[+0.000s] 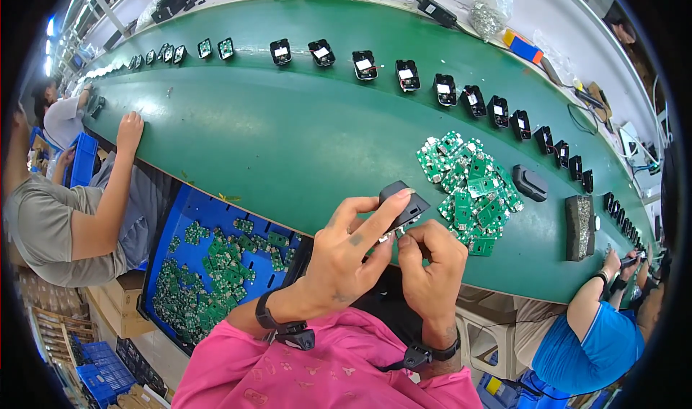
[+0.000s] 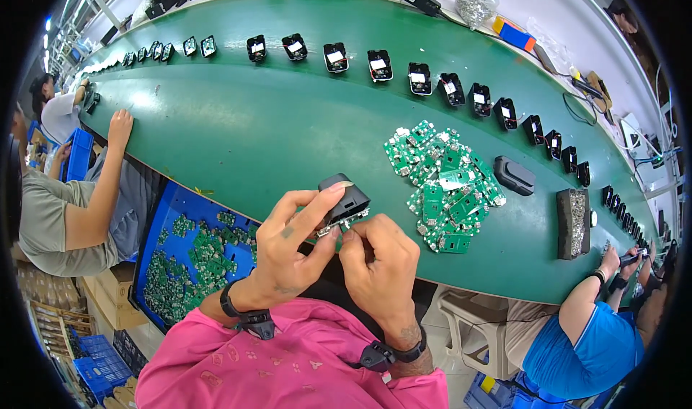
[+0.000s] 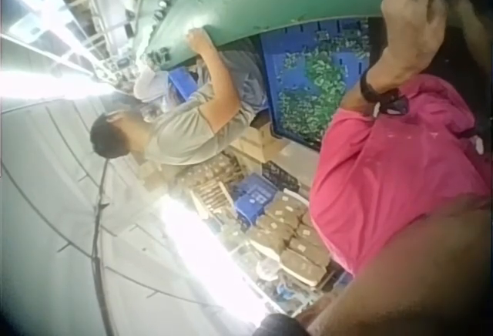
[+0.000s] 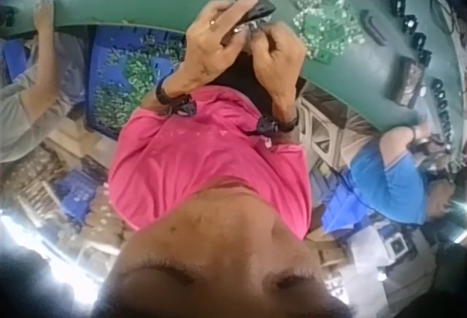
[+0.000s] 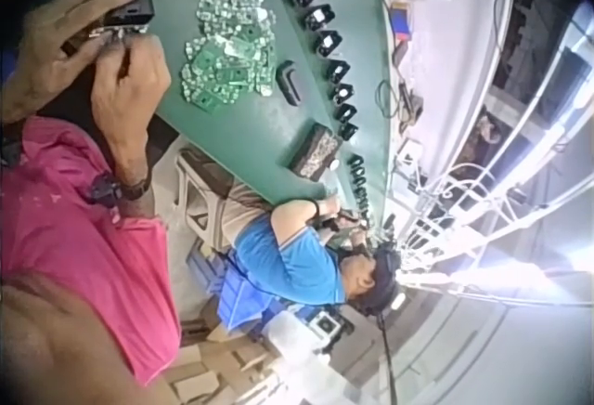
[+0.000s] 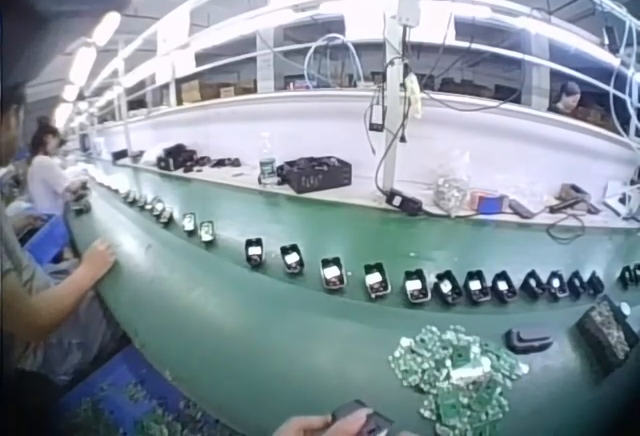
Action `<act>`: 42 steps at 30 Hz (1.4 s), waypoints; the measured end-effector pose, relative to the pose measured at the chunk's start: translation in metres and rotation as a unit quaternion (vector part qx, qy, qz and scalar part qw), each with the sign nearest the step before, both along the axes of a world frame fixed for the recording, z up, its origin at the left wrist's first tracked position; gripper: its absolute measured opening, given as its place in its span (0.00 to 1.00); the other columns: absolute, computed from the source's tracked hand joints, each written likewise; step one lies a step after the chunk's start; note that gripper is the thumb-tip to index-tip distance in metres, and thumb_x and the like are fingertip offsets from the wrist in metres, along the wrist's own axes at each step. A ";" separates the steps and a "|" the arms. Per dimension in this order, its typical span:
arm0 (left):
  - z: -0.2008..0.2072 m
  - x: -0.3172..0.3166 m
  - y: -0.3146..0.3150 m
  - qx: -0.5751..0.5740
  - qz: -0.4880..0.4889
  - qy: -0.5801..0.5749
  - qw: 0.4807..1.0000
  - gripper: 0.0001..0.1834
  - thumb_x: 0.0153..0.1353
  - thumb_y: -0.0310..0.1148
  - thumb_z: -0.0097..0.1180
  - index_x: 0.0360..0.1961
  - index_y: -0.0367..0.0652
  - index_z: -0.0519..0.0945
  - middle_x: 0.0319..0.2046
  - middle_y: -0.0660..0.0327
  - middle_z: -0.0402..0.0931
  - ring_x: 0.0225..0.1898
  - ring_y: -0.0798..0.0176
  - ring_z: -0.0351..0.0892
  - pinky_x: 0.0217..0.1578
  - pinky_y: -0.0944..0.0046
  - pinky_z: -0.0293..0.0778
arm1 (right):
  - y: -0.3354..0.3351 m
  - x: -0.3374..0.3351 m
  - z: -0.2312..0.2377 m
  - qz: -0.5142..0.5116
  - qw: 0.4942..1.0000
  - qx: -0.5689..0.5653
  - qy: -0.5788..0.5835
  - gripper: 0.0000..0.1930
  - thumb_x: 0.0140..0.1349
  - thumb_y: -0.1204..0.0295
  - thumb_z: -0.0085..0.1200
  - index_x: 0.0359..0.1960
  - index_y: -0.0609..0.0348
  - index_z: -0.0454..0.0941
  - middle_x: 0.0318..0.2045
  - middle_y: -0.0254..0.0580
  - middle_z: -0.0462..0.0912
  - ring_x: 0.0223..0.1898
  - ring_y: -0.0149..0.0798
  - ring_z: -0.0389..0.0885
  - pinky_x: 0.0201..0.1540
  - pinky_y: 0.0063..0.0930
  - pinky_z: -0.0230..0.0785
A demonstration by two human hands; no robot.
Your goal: The person assembles electronic devices by hand, picking up a circuit board and a plastic housing, fitting the board into the housing, and then placing the assembled unit onto the green conveyor belt.
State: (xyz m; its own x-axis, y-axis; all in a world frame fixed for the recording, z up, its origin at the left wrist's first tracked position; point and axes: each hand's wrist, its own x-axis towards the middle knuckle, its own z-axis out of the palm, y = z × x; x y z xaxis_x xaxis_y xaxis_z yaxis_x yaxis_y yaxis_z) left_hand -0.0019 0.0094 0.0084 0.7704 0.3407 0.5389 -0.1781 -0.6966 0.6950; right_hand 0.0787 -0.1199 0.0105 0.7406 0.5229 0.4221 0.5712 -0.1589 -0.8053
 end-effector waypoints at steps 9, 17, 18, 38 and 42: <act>0.007 -0.001 -0.004 -0.191 -0.028 0.015 0.981 0.29 0.56 0.17 0.61 0.61 0.39 0.76 0.46 0.54 0.74 0.35 0.68 0.81 0.33 0.71 0.81 | 0.001 -0.003 0.006 -0.004 1.000 0.009 0.013 0.04 0.56 0.80 0.57 0.25 0.64 0.75 0.20 0.41 0.74 0.18 0.37 0.72 0.21 0.30 0.61; -0.002 -0.004 -0.007 0.004 0.017 -0.034 0.999 0.30 0.52 0.16 0.63 0.59 0.42 0.78 0.46 0.52 0.74 0.35 0.66 0.81 0.31 0.70 0.82 | 0.001 -0.007 0.002 -0.021 1.000 0.011 -0.001 0.04 0.56 0.80 0.57 0.25 0.64 0.75 0.20 0.41 0.74 0.17 0.38 0.71 0.21 0.31 0.61; -0.003 -0.004 -0.007 -0.004 0.013 -0.040 0.999 0.30 0.52 0.16 0.63 0.59 0.42 0.79 0.46 0.52 0.75 0.34 0.66 0.81 0.30 0.70 0.82 | 0.000 -0.006 0.002 -0.015 1.000 0.013 0.013 0.04 0.56 0.80 0.57 0.24 0.64 0.75 0.20 0.42 0.74 0.17 0.38 0.71 0.21 0.31 0.61; -0.010 0.002 0.010 -0.417 -0.114 0.024 0.902 0.31 0.62 0.16 0.54 0.67 0.35 0.64 0.58 0.50 0.69 0.48 0.60 0.81 0.43 0.64 0.86 | -0.004 0.000 -0.001 0.026 0.999 -0.020 0.024 0.02 0.61 0.79 0.57 0.31 0.66 0.78 0.25 0.41 0.78 0.24 0.32 0.77 0.29 0.23 0.68; -0.007 0.003 0.012 -0.483 -0.155 0.042 0.860 0.28 0.67 0.24 0.52 0.68 0.36 0.63 0.55 0.49 0.73 0.43 0.61 0.84 0.35 0.62 0.88 | -0.008 0.001 -0.014 -0.034 0.990 0.024 0.136 0.05 0.65 0.76 0.56 0.33 0.65 0.79 0.25 0.40 0.78 0.26 0.32 0.76 0.30 0.23 0.67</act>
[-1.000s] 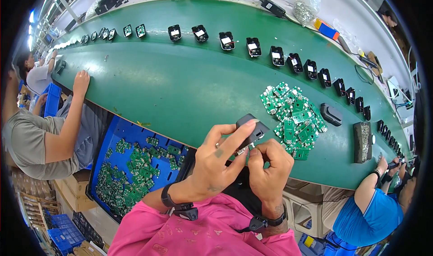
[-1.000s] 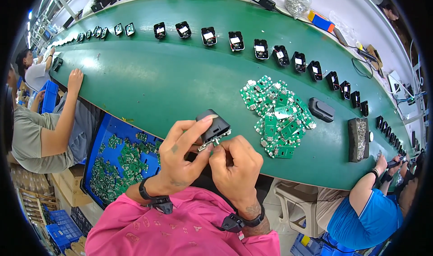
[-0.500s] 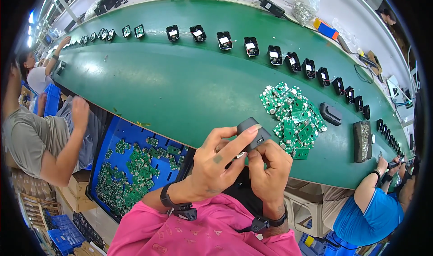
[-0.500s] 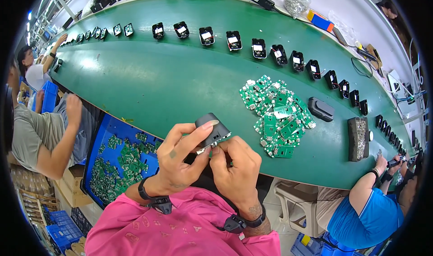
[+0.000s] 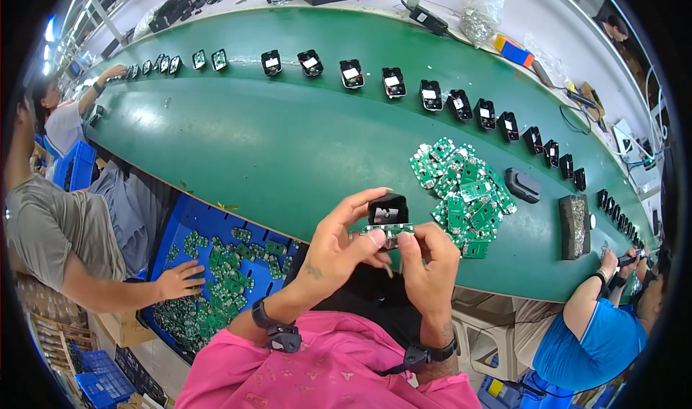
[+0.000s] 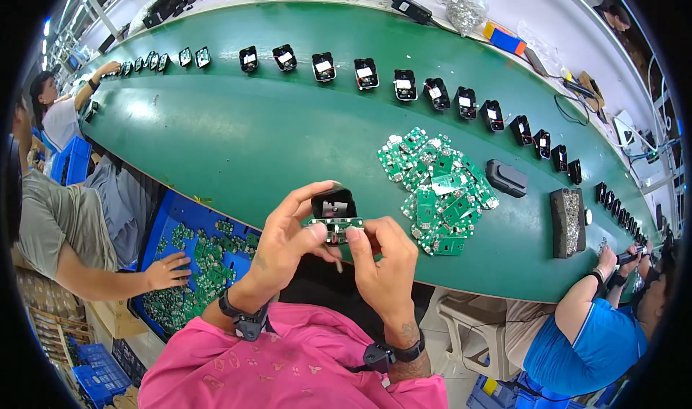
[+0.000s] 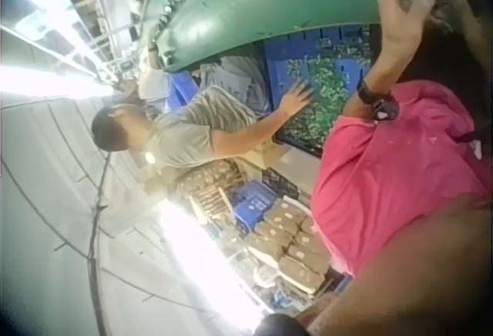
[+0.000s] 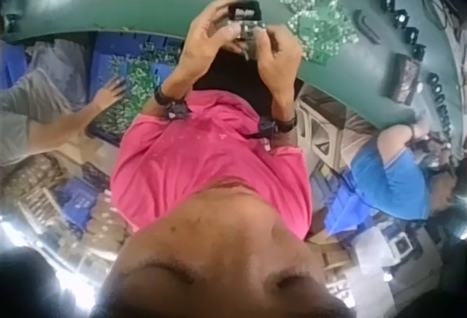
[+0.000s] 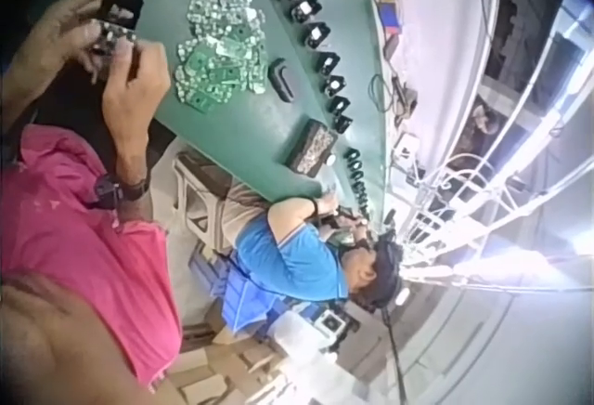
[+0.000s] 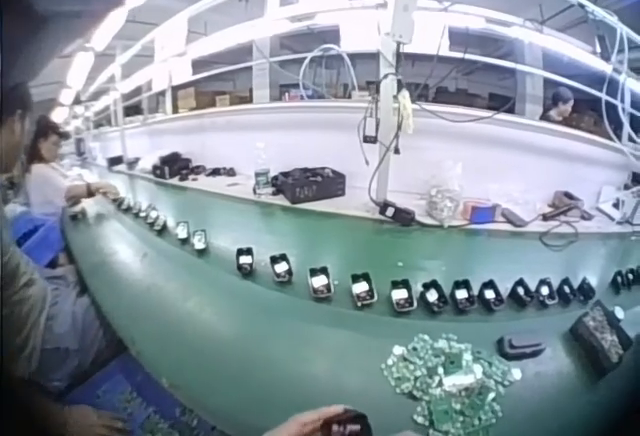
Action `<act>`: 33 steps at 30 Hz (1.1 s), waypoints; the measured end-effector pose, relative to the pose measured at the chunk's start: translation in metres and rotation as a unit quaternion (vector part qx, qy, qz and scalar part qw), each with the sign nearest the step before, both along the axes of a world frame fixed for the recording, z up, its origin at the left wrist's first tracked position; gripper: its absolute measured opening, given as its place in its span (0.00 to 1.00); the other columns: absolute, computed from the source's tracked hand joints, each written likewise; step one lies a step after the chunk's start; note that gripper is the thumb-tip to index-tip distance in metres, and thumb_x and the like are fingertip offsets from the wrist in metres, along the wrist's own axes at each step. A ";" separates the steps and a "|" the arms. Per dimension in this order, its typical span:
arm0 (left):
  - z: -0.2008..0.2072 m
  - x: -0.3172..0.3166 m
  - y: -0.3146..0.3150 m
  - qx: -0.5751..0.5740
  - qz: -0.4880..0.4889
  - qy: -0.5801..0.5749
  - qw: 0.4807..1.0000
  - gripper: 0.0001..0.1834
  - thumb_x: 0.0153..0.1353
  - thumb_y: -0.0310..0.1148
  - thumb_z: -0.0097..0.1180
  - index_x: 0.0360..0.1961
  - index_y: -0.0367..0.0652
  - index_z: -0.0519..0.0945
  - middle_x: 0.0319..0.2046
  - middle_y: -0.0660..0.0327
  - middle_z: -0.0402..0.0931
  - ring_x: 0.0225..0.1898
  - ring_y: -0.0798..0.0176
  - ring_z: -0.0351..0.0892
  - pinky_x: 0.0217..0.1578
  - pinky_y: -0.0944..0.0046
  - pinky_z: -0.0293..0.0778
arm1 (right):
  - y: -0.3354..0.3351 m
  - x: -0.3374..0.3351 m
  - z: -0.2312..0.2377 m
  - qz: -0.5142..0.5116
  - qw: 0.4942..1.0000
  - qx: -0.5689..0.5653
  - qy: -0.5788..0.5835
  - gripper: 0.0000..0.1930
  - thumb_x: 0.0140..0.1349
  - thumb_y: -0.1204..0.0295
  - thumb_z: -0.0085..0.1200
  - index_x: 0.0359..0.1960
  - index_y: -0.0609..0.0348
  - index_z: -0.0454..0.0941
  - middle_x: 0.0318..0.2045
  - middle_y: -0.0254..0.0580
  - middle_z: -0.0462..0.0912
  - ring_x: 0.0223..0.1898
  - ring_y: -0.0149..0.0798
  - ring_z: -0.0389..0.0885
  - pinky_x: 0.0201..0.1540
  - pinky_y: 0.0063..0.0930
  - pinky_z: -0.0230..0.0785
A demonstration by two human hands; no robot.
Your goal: The person assembles electronic devices by hand, picking up a circuit board and a plastic housing, fitting the board into the housing, and then placing the assembled unit onto the green conveyor belt.
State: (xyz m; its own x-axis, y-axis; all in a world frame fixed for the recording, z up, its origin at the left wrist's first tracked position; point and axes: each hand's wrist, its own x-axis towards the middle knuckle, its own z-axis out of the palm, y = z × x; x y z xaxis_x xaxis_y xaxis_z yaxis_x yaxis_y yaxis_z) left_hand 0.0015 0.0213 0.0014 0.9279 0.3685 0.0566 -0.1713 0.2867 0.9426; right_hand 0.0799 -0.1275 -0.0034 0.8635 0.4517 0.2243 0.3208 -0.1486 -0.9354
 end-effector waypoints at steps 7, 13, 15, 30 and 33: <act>-0.016 0.002 0.011 -0.133 -0.075 0.095 0.984 0.26 0.75 0.44 0.48 0.70 0.47 0.65 0.38 0.60 0.79 0.24 0.69 0.81 0.23 0.71 0.80 | -0.014 0.001 -0.002 0.064 0.977 -0.021 -0.202 0.09 0.66 0.73 0.59 0.29 0.64 0.74 0.22 0.40 0.75 0.20 0.36 0.72 0.23 0.28 0.62; -0.027 0.005 -0.016 -0.001 -0.062 0.052 0.997 0.24 0.75 0.41 0.47 0.67 0.43 0.68 0.44 0.62 0.76 0.37 0.73 0.79 0.33 0.71 0.82 | -0.005 -0.024 -0.019 -0.027 0.980 0.161 0.112 0.07 0.70 0.72 0.56 0.38 0.66 0.79 0.26 0.39 0.81 0.21 0.26 0.78 0.23 0.18 0.69; -0.030 0.005 -0.017 0.018 -0.051 0.029 0.998 0.24 0.75 0.41 0.47 0.67 0.42 0.68 0.44 0.62 0.76 0.38 0.73 0.79 0.34 0.70 0.83 | -0.005 -0.024 -0.022 0.014 0.967 0.220 0.126 0.08 0.68 0.75 0.58 0.42 0.69 0.81 0.27 0.42 0.82 0.24 0.31 0.82 0.25 0.19 0.73; -0.032 0.004 -0.028 -0.085 0.014 0.065 0.994 0.23 0.74 0.34 0.49 0.68 0.41 0.66 0.46 0.61 0.75 0.39 0.72 0.80 0.39 0.68 0.83 | -0.003 -0.019 -0.038 -0.048 0.977 0.013 -0.207 0.09 0.57 0.75 0.67 0.34 0.65 0.78 0.31 0.45 0.79 0.31 0.46 0.78 0.31 0.34 0.70; -0.026 0.003 -0.021 -0.112 -0.009 0.064 0.992 0.24 0.74 0.33 0.49 0.68 0.41 0.65 0.46 0.60 0.76 0.38 0.72 0.80 0.38 0.67 0.84 | -0.012 -0.018 -0.022 -0.022 0.995 0.031 -0.089 0.05 0.59 0.79 0.63 0.33 0.68 0.79 0.28 0.44 0.81 0.28 0.38 0.79 0.29 0.29 0.69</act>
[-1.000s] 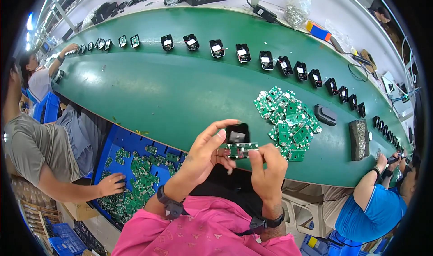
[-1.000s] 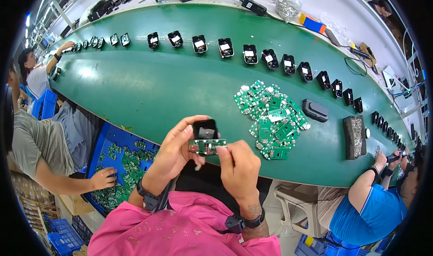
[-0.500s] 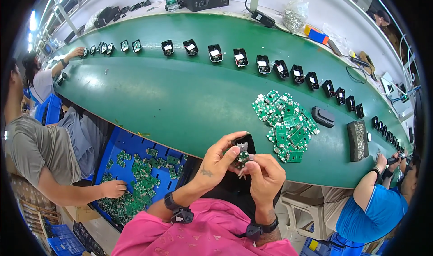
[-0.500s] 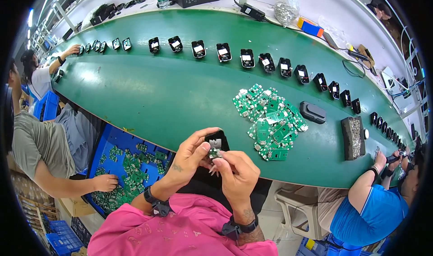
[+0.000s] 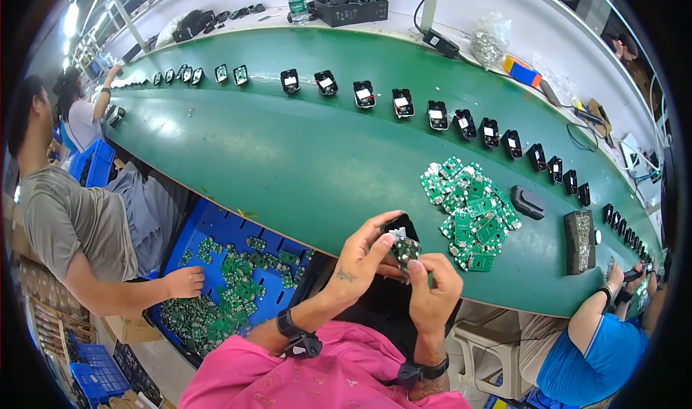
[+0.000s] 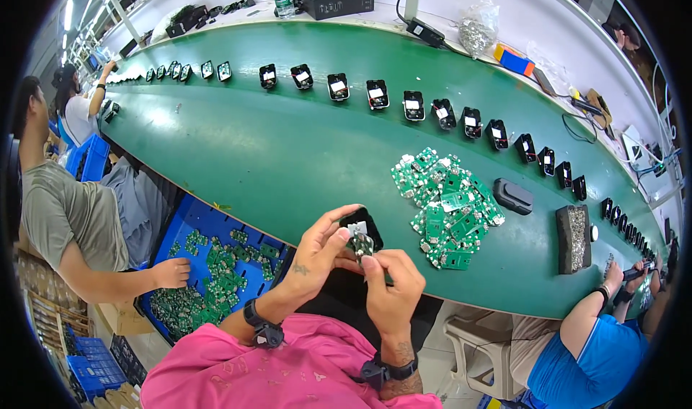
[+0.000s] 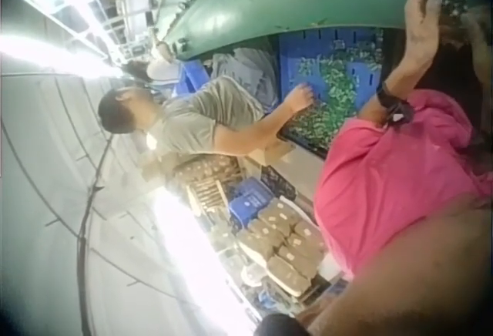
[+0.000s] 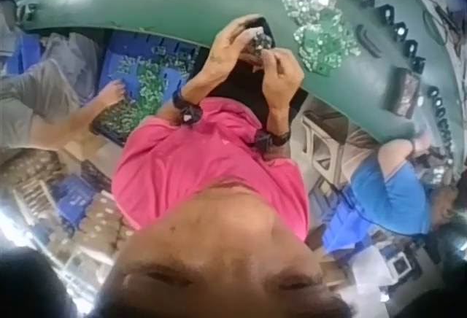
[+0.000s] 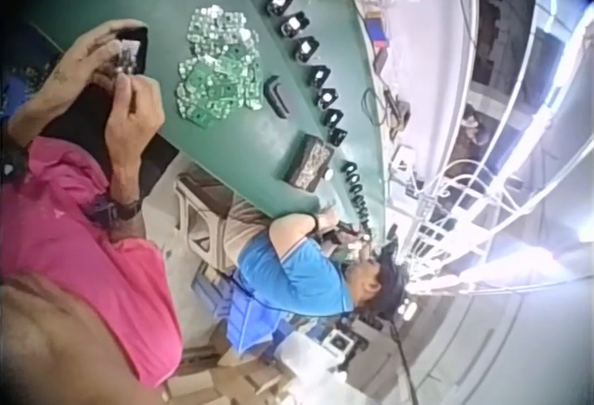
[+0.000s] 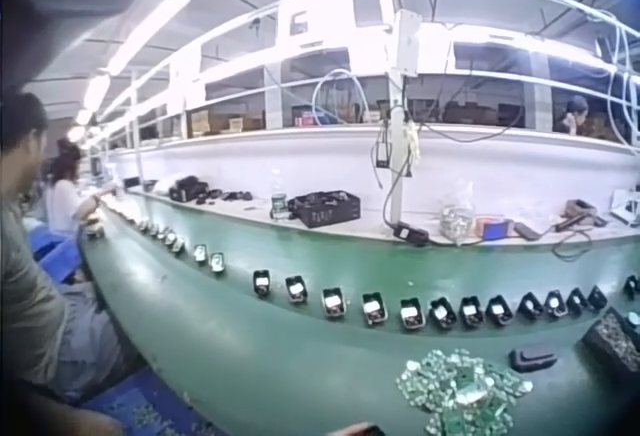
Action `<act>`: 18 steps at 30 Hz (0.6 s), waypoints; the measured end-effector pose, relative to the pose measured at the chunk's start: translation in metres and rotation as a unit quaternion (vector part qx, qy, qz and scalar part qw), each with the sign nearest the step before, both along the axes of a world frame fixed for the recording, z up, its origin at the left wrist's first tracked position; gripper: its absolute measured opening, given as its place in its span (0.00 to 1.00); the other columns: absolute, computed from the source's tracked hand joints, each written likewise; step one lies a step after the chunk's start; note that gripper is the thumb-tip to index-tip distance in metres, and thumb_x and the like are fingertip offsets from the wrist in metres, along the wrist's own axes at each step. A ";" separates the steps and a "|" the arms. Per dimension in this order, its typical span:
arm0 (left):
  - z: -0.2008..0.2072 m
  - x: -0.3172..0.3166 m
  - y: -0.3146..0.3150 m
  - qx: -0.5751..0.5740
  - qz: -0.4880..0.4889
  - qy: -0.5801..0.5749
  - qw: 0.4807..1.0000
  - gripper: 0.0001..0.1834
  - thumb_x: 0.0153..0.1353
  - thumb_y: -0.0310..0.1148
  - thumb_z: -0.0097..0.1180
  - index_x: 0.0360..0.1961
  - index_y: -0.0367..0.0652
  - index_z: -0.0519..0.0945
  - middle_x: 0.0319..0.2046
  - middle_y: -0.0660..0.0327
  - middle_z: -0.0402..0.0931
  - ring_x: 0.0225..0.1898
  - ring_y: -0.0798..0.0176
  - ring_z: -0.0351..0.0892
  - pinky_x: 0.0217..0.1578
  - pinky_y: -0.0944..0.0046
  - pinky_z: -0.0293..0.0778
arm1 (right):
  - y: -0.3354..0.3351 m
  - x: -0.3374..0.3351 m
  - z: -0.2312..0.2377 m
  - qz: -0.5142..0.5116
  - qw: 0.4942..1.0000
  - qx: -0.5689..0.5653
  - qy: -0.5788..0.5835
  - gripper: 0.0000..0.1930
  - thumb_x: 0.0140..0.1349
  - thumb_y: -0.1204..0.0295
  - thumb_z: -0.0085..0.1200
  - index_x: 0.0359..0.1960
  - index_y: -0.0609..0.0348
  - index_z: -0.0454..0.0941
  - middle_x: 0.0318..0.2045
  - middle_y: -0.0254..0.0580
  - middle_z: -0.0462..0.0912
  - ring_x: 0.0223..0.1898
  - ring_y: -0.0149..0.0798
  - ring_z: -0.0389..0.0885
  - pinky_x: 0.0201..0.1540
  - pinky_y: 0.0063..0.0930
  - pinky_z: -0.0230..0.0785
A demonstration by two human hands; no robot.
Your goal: The person assembles electronic devices by hand, picking up a circuit board and a plastic housing, fitting the board into the housing, and then placing the assembled unit onto the green conveyor belt.
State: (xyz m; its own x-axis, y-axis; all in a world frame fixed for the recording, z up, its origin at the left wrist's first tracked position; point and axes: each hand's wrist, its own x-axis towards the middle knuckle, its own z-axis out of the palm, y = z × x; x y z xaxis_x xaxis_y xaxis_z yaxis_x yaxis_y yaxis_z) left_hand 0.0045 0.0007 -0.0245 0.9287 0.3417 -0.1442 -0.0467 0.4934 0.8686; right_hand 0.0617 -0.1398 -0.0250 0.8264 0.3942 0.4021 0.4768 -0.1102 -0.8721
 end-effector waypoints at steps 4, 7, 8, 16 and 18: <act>0.001 -0.002 0.014 0.061 -0.089 -0.033 0.994 0.27 0.71 0.27 0.50 0.70 0.42 0.64 0.51 0.60 0.75 0.40 0.72 0.80 0.36 0.69 0.81 | -0.013 0.010 0.013 0.049 0.971 0.088 0.217 0.06 0.63 0.77 0.62 0.31 0.68 0.82 0.24 0.39 0.83 0.23 0.26 0.76 0.25 0.21 0.67; 0.005 -0.010 0.015 0.095 -0.161 -0.044 0.981 0.33 0.63 0.17 0.54 0.70 0.40 0.64 0.54 0.60 0.74 0.47 0.69 0.78 0.44 0.68 0.79 | -0.014 0.009 0.023 0.084 0.943 0.131 0.293 0.05 0.64 0.77 0.62 0.31 0.67 0.82 0.23 0.38 0.84 0.20 0.23 0.76 0.21 0.15 0.65; 0.002 -0.011 0.012 0.166 -0.129 -0.077 0.975 0.33 0.62 0.16 0.54 0.70 0.41 0.65 0.53 0.61 0.74 0.47 0.68 0.78 0.43 0.69 0.78 | -0.014 0.007 0.029 0.102 0.937 0.128 0.308 0.05 0.63 0.78 0.62 0.32 0.67 0.82 0.23 0.38 0.84 0.21 0.23 0.77 0.21 0.15 0.66; 0.009 -0.013 -0.006 0.417 0.041 -0.092 0.903 0.31 0.59 0.19 0.56 0.66 0.44 0.73 0.56 0.55 0.75 0.39 0.69 0.78 0.34 0.70 0.76 | -0.017 -0.002 0.027 0.091 0.964 0.033 0.248 0.05 0.65 0.78 0.59 0.32 0.67 0.79 0.23 0.37 0.82 0.20 0.24 0.78 0.20 0.16 0.66; 0.007 -0.013 -0.013 0.395 0.068 -0.066 0.914 0.29 0.60 0.18 0.54 0.65 0.41 0.72 0.57 0.54 0.76 0.38 0.70 0.79 0.34 0.70 0.77 | -0.017 -0.002 0.028 0.053 0.967 0.045 0.244 0.07 0.67 0.76 0.58 0.30 0.65 0.78 0.22 0.37 0.82 0.18 0.23 0.75 0.19 0.16 0.63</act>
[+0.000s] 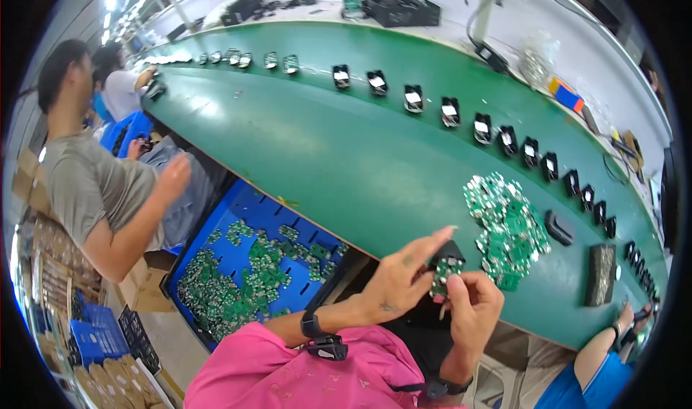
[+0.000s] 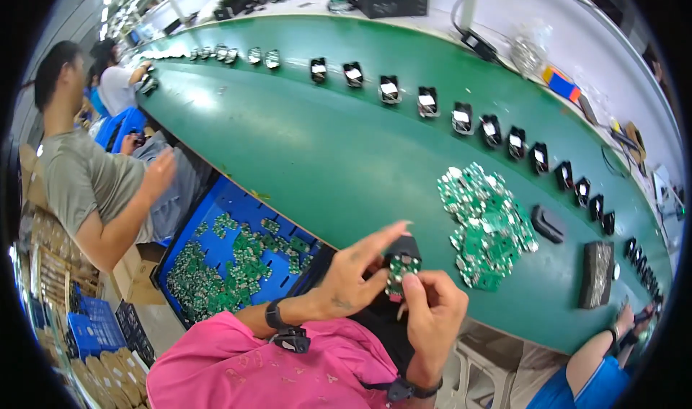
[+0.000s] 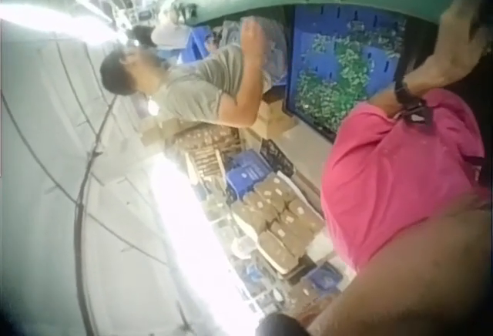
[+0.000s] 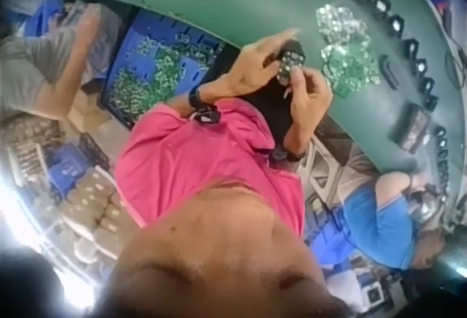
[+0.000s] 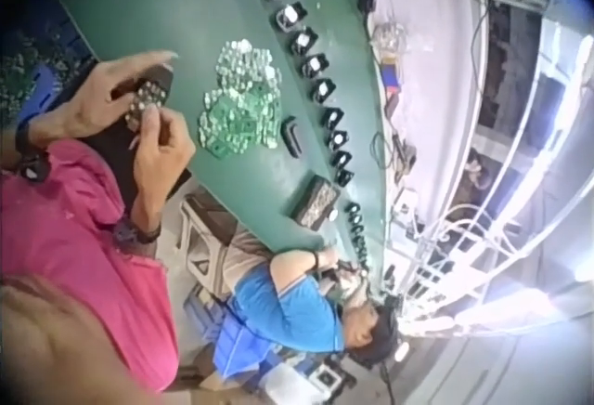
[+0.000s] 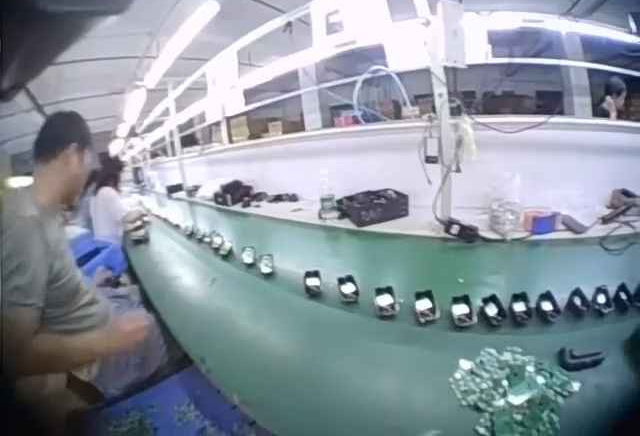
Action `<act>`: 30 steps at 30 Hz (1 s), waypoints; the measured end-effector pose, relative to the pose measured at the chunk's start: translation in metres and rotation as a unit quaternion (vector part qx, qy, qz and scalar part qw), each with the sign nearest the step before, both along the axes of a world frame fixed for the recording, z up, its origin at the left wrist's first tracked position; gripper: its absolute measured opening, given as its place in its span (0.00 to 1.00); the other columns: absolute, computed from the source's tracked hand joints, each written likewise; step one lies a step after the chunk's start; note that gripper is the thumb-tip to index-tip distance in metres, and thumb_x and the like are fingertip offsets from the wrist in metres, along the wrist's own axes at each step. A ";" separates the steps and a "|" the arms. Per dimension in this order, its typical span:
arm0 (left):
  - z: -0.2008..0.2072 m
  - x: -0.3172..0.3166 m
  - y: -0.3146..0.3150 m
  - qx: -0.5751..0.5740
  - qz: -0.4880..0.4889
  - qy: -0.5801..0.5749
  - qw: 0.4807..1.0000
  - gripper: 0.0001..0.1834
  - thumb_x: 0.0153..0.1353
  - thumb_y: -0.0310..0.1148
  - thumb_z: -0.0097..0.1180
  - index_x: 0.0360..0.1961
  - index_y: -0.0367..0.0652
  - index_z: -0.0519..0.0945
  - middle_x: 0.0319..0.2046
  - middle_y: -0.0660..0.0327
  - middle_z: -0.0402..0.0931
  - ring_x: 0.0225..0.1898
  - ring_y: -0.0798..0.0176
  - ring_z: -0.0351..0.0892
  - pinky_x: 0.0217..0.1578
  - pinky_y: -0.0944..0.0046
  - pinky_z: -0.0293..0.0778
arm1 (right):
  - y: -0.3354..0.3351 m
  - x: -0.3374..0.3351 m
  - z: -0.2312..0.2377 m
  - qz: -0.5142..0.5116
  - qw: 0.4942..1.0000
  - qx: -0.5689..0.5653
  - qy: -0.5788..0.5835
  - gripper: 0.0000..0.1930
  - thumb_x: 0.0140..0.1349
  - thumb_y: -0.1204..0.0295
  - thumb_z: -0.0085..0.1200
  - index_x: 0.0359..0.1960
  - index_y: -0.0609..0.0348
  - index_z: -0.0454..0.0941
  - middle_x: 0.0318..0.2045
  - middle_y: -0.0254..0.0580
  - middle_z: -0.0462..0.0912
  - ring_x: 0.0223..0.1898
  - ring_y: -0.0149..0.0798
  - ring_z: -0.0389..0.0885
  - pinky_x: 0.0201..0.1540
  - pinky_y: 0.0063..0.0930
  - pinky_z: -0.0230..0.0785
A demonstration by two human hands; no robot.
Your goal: The person assembles electronic devices by hand, picking up a circuit board and a plastic housing, fitting the board into the housing, and then placing the assembled unit onto the green conveyor belt.
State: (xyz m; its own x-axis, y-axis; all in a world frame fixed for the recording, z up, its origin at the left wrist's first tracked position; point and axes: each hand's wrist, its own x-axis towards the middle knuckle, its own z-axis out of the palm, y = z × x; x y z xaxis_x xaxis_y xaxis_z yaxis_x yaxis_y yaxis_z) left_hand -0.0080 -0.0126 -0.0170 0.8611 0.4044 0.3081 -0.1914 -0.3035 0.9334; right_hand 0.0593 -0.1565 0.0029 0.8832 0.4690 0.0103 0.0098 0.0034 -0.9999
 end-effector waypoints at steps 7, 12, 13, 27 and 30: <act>0.008 -0.008 0.010 -0.054 -0.047 0.059 0.996 0.28 0.62 0.14 0.47 0.64 0.38 0.70 0.51 0.60 0.77 0.36 0.75 0.74 0.31 0.73 0.71 | 0.014 0.000 -0.004 -0.022 0.994 -0.057 -0.094 0.10 0.67 0.75 0.58 0.27 0.65 0.77 0.18 0.30 0.76 0.19 0.19 0.71 0.20 0.18 0.60; 0.005 -0.007 0.008 -0.186 -0.116 0.053 0.974 0.29 0.64 0.21 0.49 0.68 0.40 0.65 0.43 0.63 0.74 0.33 0.77 0.70 0.30 0.74 0.67 | 0.013 -0.001 -0.002 -0.058 0.985 -0.083 -0.142 0.12 0.66 0.73 0.60 0.26 0.66 0.77 0.17 0.32 0.75 0.19 0.22 0.68 0.21 0.22 0.59; 0.007 -0.006 0.004 -0.208 -0.095 0.039 0.973 0.26 0.65 0.23 0.51 0.66 0.40 0.69 0.35 0.65 0.74 0.27 0.76 0.69 0.30 0.72 0.68 | 0.014 0.000 0.000 -0.062 0.976 -0.115 -0.176 0.12 0.65 0.72 0.61 0.26 0.66 0.76 0.16 0.34 0.75 0.19 0.23 0.68 0.22 0.24 0.59; -0.004 0.008 0.004 -0.070 -0.019 0.082 0.994 0.21 0.74 0.35 0.49 0.62 0.34 0.69 0.50 0.55 0.79 0.46 0.68 0.79 0.48 0.66 0.76 | 0.013 0.017 -0.006 0.003 0.966 -0.134 -0.221 0.13 0.63 0.70 0.62 0.25 0.66 0.77 0.16 0.42 0.73 0.18 0.35 0.68 0.23 0.31 0.60; -0.005 0.008 0.002 -0.023 -0.003 0.078 0.997 0.20 0.74 0.34 0.48 0.61 0.34 0.70 0.49 0.55 0.80 0.46 0.67 0.80 0.48 0.66 0.76 | 0.016 0.016 -0.010 -0.015 0.966 -0.141 -0.217 0.13 0.64 0.71 0.62 0.25 0.67 0.77 0.15 0.42 0.72 0.17 0.34 0.67 0.23 0.31 0.59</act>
